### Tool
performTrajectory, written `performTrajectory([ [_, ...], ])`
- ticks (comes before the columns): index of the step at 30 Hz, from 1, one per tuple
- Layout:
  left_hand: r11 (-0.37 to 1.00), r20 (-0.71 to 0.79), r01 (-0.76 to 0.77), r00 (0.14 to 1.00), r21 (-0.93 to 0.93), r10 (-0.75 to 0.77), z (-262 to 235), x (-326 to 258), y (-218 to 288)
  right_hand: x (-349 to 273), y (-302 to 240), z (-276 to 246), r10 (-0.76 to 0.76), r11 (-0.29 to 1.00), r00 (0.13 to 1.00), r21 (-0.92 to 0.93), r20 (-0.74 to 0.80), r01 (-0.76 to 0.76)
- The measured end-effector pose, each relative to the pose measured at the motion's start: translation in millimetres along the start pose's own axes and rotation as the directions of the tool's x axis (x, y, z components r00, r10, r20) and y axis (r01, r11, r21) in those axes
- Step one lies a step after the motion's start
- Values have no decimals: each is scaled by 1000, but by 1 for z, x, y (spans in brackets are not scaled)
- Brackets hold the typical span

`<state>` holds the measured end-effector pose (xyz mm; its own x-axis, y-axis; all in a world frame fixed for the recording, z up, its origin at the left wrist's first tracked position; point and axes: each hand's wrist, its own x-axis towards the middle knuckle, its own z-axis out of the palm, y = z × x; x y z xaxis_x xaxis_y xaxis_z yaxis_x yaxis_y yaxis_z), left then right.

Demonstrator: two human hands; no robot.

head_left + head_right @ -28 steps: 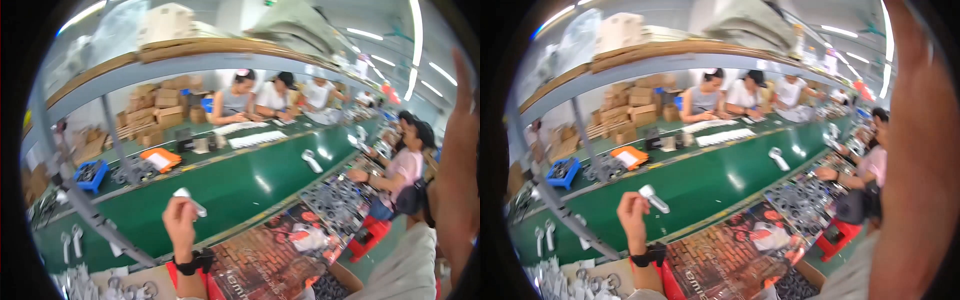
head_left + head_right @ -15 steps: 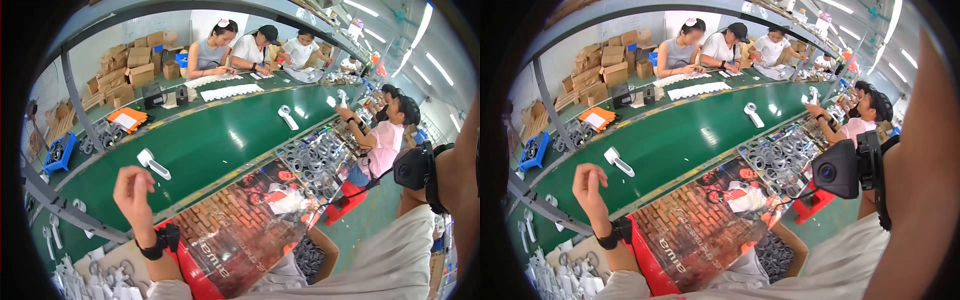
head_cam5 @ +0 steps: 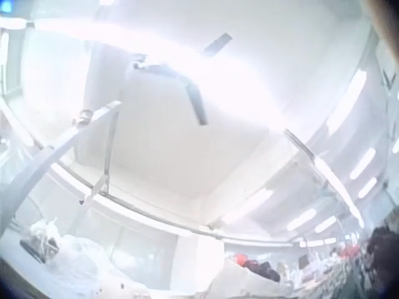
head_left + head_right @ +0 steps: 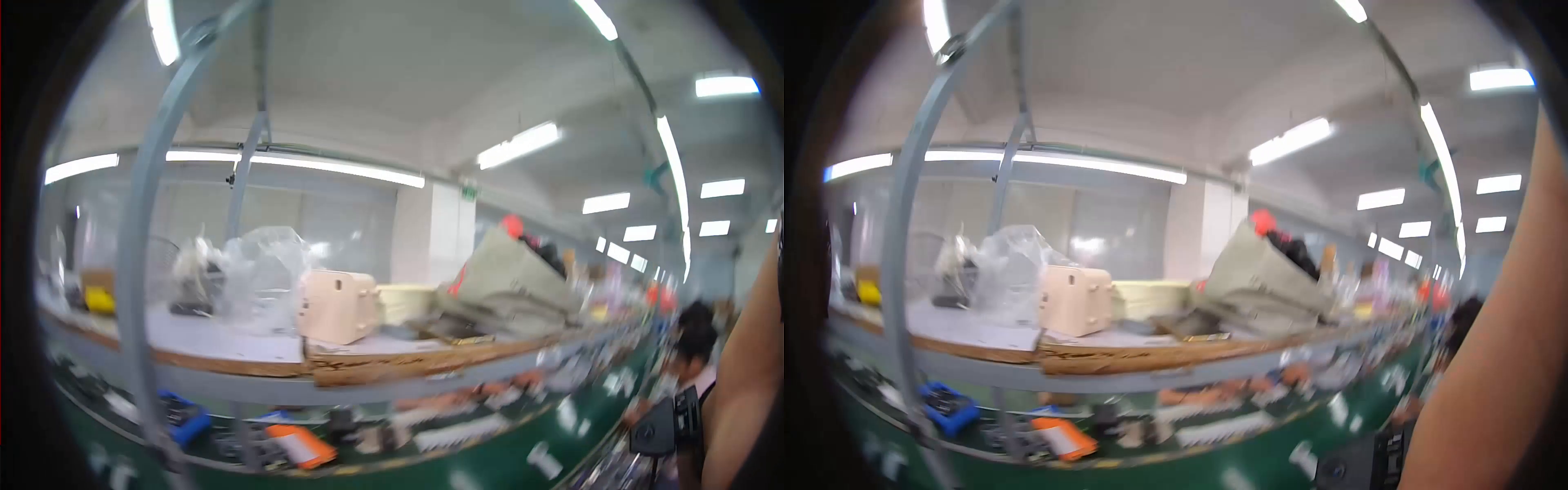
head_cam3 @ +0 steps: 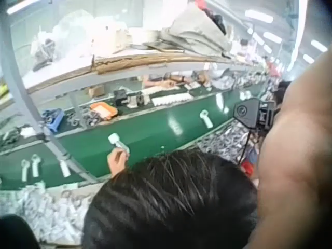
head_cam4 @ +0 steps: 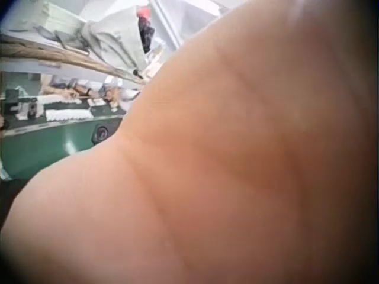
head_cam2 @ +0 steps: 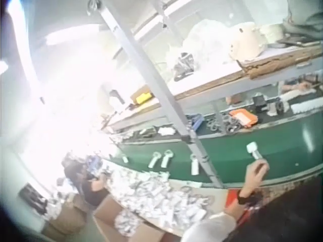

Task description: The recorder is assembling small electronic fans at a factory workbench, fitting internal components into circular plastic housings.

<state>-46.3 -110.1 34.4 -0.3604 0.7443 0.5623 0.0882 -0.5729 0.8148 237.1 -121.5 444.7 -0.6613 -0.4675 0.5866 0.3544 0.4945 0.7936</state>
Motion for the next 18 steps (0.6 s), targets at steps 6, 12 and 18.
performTrajectory([
  [6, 1000, 39, 0, 999, 30, -1, -13, 0, 1, -25, -21, 32, 53, 955, 943, 259, 329, -144],
  [12, 999, -59, -25, 998, -42, 22, 0, 31, -22, -95, -50, 63, 210, 844, 889, 383, 408, -375],
  [18, 998, 10, -2, 1000, -61, 2, 20, 27, -26, -114, -55, 50, 264, 806, 890, 422, 371, -415],
])
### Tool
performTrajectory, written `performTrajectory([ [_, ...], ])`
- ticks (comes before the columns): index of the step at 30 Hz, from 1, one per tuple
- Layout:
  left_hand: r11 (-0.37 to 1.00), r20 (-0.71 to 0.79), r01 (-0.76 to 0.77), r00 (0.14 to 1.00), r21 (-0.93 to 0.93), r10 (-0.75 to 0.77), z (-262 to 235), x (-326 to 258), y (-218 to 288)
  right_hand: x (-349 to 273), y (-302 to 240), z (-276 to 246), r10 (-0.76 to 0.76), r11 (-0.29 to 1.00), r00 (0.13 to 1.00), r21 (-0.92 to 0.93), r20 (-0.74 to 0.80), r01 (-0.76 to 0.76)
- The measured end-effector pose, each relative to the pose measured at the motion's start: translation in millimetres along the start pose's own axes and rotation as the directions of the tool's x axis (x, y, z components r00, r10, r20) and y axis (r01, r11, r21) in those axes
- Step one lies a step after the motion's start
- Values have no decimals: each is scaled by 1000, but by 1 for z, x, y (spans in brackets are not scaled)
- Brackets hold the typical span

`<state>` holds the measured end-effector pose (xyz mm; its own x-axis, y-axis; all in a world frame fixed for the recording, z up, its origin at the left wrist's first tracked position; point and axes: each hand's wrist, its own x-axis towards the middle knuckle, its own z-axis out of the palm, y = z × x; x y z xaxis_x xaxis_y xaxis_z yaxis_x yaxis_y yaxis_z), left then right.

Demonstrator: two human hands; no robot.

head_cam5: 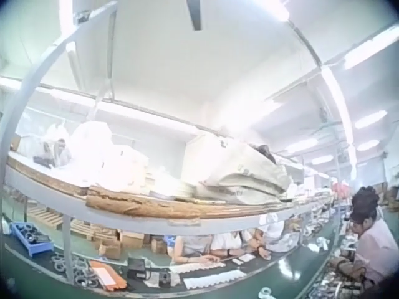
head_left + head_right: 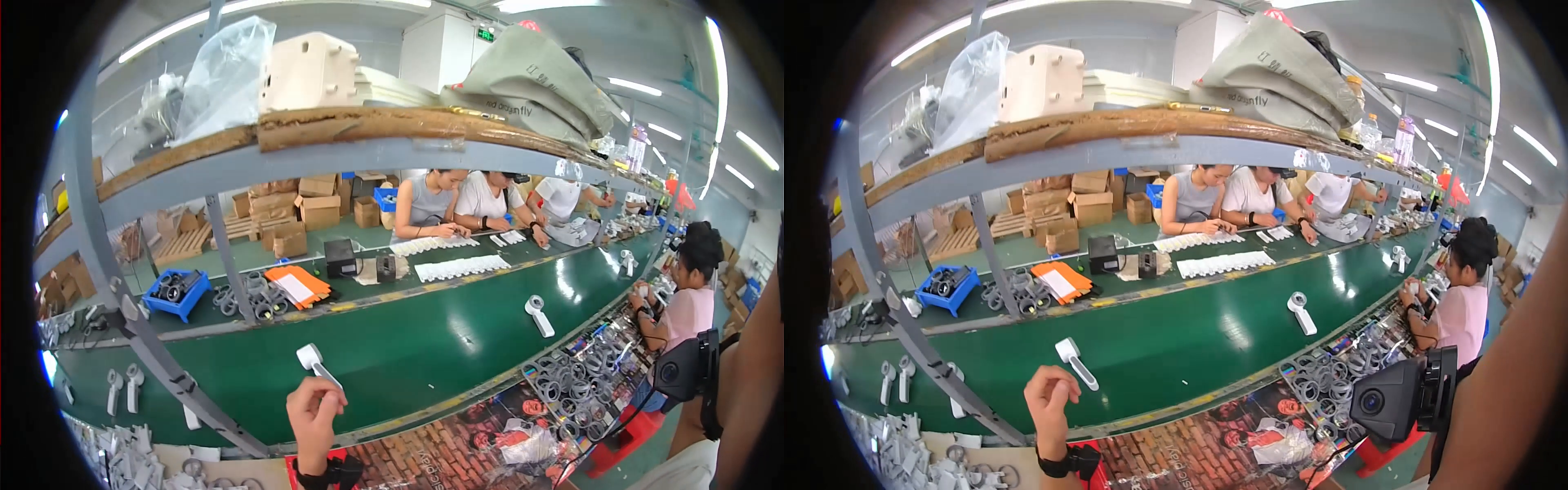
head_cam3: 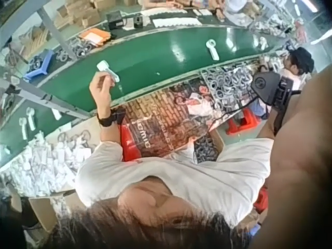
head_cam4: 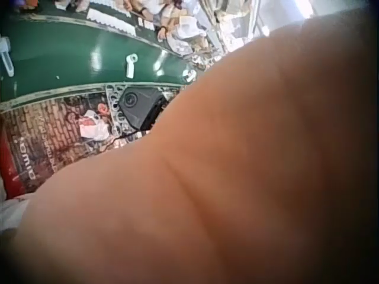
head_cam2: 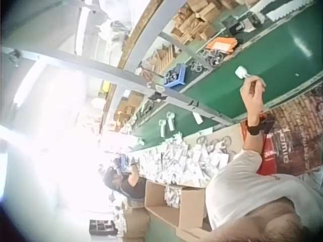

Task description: The recorder is assembling small electronic fans at a factory workbench, fitting internal components into circular plastic housings.

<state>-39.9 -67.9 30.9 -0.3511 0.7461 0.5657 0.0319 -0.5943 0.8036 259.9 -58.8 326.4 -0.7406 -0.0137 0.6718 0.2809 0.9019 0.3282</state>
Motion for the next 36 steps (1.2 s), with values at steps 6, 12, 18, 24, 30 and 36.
performTrajectory([
  [6, 998, -44, 42, 998, 46, -40, -15, -25, 10, 18, 5, -60, -113, 974, 991, -203, -70, 97],
  [12, 993, -1, 105, 994, 52, -105, -31, -31, 20, 78, -25, -75, -233, 930, 966, -316, -111, 188],
  [18, 998, 16, 32, 999, 60, -33, -35, -24, 25, 57, -2, -72, -148, 951, 976, -249, 160, 185],
  [24, 999, -8, -4, 1000, 45, 4, -23, -3, -4, -6, -11, -2, 125, 992, 973, -34, 191, -121],
  [30, 999, 15, 12, 1000, 44, -13, -2, -7, -4, -41, -38, -5, 233, 964, 945, 76, 231, -256],
  [36, 999, 32, 31, 999, 29, -32, -4, -9, -6, -48, -73, 9, 291, 930, 922, 152, 256, -335],
])
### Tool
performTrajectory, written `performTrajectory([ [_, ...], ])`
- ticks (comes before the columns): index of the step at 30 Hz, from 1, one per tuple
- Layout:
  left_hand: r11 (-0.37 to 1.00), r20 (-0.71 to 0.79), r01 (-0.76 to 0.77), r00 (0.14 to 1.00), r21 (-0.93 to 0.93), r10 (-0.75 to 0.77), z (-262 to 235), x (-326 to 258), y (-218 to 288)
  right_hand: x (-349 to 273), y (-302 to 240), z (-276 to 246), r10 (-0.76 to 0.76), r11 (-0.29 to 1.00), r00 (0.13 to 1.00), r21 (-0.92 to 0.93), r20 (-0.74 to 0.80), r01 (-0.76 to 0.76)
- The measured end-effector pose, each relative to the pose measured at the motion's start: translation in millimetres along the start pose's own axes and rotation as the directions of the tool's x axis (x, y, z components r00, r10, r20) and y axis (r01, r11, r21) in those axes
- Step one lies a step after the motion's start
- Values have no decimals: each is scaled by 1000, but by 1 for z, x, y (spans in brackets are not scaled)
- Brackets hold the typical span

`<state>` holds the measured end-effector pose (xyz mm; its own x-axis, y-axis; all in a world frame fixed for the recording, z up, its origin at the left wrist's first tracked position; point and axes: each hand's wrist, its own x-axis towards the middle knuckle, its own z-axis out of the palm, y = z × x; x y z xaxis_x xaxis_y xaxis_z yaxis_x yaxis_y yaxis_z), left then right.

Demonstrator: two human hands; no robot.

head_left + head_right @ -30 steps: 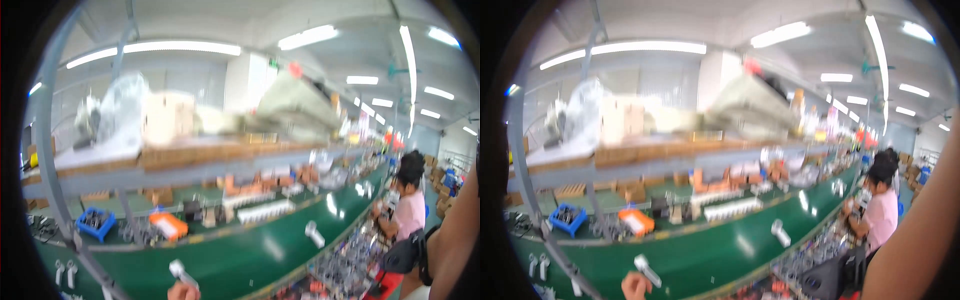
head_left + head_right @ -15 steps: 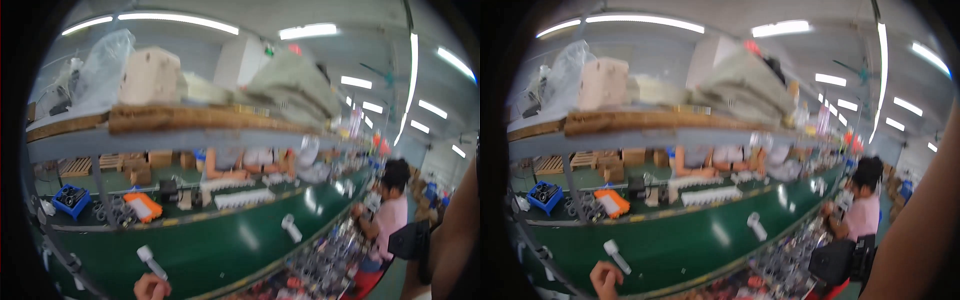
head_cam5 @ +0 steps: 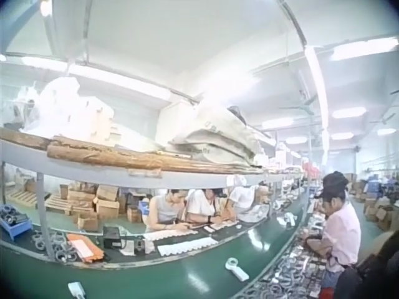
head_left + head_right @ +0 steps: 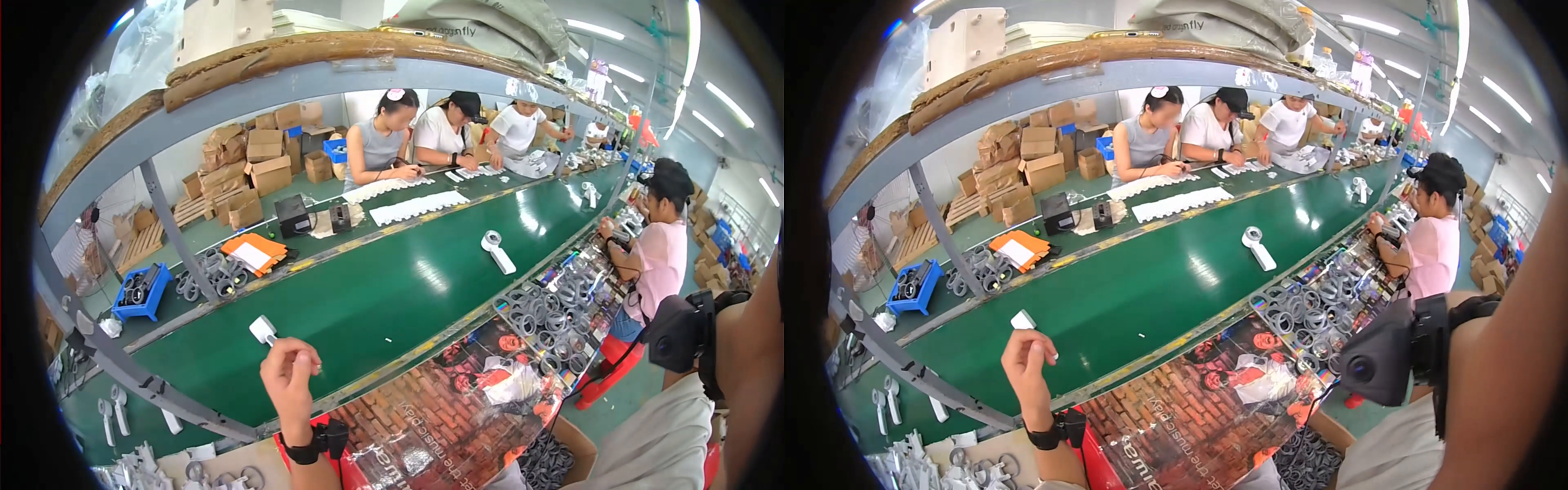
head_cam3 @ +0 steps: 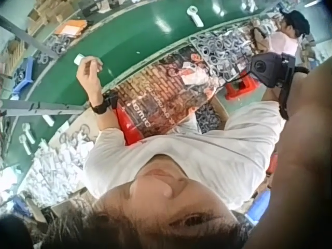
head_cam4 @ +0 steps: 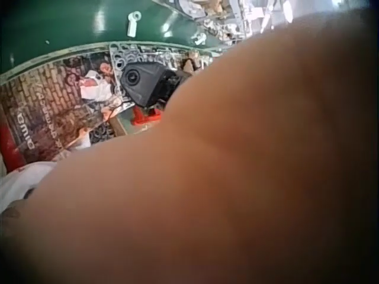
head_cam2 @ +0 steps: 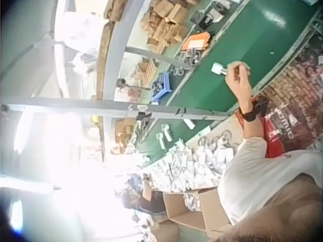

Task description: The recorder is assembling small electronic fans at a factory workbench, fitting internal components into circular plastic housings.

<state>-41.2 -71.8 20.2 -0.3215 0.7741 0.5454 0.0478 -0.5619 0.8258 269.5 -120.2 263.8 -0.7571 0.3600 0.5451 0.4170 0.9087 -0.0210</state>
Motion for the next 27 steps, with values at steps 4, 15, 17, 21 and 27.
performTrajectory([
  [4, 999, 47, 17, 999, -35, -16, -5, -4, -9, 4, -4, 6, -14, 1000, 1000, -13, 20, 14],
  [15, 995, 35, -63, 998, 73, 61, -7, 3, -1, 20, -56, 119, -150, 939, 815, 178, -560, 295],
  [17, 998, 26, -45, 999, 55, 43, 2, 9, -8, 1, -33, 107, -71, 956, 893, 224, -445, 188],
  [21, 997, 21, -16, 1000, 81, 14, -5, 7, -13, -26, -8, 87, 79, 969, 978, 244, -192, -30],
  [27, 998, 18, -12, 1000, 68, 11, -4, 10, -24, -88, 200, 191, 661, 751, 683, 284, -311, -597],
])
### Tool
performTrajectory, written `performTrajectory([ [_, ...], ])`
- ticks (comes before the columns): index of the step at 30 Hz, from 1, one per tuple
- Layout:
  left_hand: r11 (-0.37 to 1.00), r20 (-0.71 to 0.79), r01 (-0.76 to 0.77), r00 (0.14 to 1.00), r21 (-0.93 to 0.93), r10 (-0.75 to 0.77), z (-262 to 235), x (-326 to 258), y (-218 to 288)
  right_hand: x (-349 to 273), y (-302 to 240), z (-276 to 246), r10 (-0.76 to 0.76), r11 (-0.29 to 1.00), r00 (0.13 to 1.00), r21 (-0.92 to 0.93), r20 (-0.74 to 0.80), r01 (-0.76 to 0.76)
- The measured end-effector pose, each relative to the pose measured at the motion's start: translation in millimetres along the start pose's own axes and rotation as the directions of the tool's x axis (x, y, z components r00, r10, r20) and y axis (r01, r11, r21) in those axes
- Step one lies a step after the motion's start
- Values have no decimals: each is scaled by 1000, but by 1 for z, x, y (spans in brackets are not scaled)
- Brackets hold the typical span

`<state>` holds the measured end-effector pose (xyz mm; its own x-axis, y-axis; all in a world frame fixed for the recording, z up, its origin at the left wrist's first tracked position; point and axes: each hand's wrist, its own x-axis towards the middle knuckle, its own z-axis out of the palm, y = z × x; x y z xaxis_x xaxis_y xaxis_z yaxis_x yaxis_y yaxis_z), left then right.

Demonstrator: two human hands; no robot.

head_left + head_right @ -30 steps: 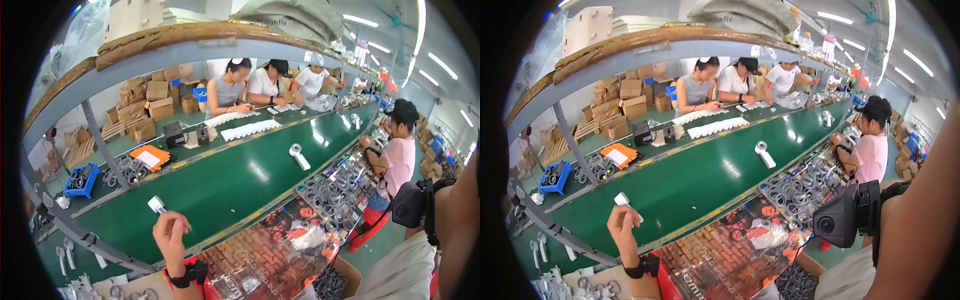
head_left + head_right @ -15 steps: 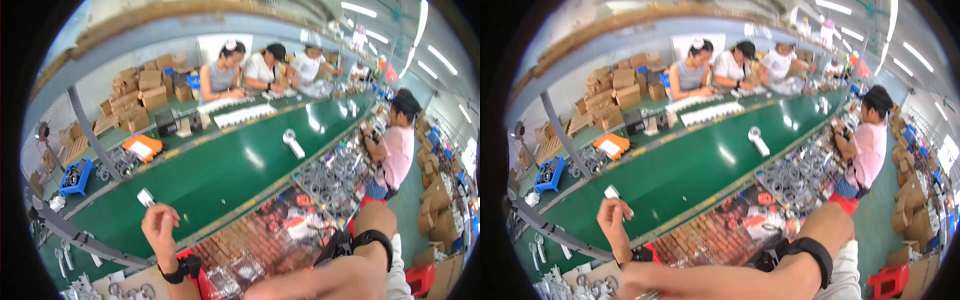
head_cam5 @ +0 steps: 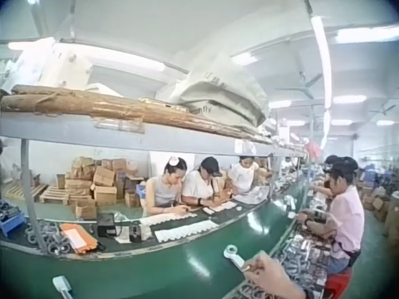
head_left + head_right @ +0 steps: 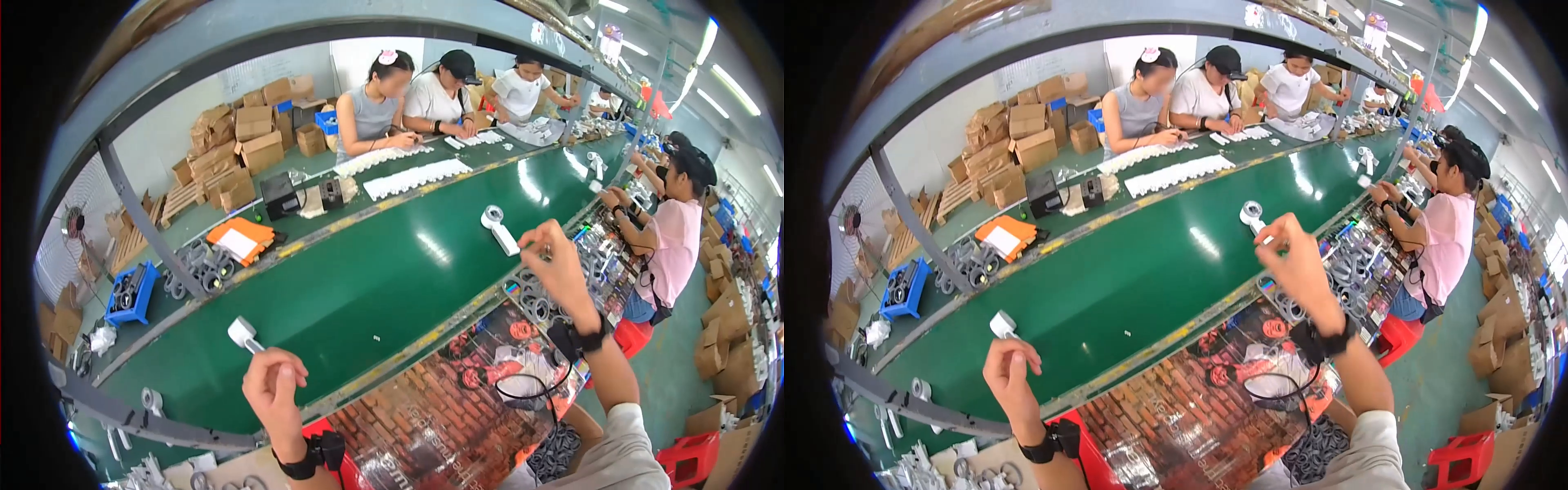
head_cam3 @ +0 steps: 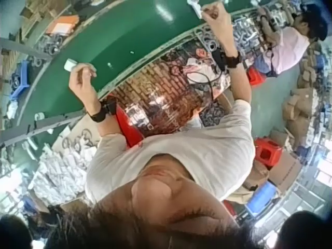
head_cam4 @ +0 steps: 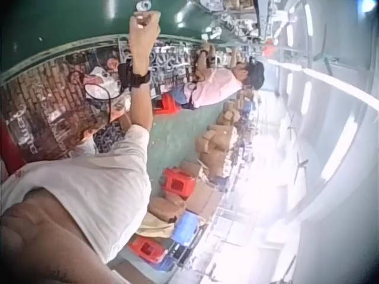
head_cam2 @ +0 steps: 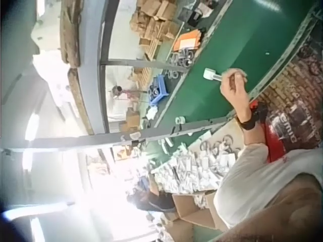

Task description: The recorder is assembling small electronic fans at a factory workbench, fitting internal components into circular plastic housings.

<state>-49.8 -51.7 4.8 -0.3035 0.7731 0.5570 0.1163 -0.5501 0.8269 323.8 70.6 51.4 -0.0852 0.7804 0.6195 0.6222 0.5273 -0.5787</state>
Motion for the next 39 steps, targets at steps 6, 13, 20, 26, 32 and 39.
performTrajectory([
  [6, 997, -15, 69, 998, 34, -69, 0, 5, -14, 83, 203, 51, 548, 831, 735, -162, 399, -532],
  [13, 972, 47, 180, 981, 151, -189, 1, -2, -4, 85, 278, 121, 811, 477, 557, -755, 179, -450],
  [20, 946, 91, 319, 942, 56, -323, 15, 3, -15, 74, 27, 170, -188, 949, 683, 309, 706, -58],
  [26, 963, 229, 219, 940, 156, -251, 49, -3, -48, -9, -161, 116, -520, 331, 848, 939, 103, 89],
  [32, 376, 643, 848, 529, -374, -554, 106, -75, -147, -65, -183, 164, -296, -104, 955, 995, -23, -8],
  [39, 403, 808, 851, 481, -337, -341, 130, -126, -153, -126, -205, 234, -435, 267, 686, 811, 583, -520],
])
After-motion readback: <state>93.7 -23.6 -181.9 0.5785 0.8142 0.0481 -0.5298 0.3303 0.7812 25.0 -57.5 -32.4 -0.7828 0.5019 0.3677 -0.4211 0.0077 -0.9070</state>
